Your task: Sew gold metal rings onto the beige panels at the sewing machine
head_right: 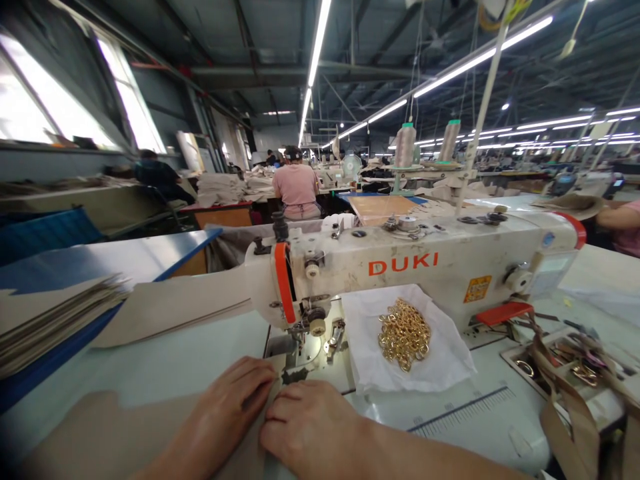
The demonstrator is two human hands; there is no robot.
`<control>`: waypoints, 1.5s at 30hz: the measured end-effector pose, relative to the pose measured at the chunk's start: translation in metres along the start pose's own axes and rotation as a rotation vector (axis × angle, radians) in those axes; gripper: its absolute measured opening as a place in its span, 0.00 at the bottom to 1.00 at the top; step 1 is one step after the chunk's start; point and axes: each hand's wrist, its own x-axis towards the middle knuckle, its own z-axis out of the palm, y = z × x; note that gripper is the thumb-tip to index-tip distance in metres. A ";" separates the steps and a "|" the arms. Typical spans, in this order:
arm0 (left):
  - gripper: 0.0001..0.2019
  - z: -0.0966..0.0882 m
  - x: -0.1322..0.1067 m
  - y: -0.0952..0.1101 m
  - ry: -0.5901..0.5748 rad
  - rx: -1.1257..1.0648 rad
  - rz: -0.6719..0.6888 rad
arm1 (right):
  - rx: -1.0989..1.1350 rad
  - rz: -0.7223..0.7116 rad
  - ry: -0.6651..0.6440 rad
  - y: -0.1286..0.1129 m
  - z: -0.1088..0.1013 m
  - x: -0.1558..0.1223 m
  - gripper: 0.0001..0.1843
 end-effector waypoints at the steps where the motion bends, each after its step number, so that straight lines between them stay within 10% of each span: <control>1: 0.12 -0.001 0.000 0.000 -0.004 0.000 -0.002 | 0.004 0.003 0.001 0.000 0.000 0.000 0.07; 31: 0.13 -0.007 -0.008 0.003 -0.007 -0.075 -0.089 | -0.160 0.168 -0.039 0.001 -0.001 0.010 0.02; 45: 0.10 0.014 0.027 0.002 -0.052 -0.081 -0.050 | -0.197 0.245 -0.141 0.026 -0.018 0.000 0.03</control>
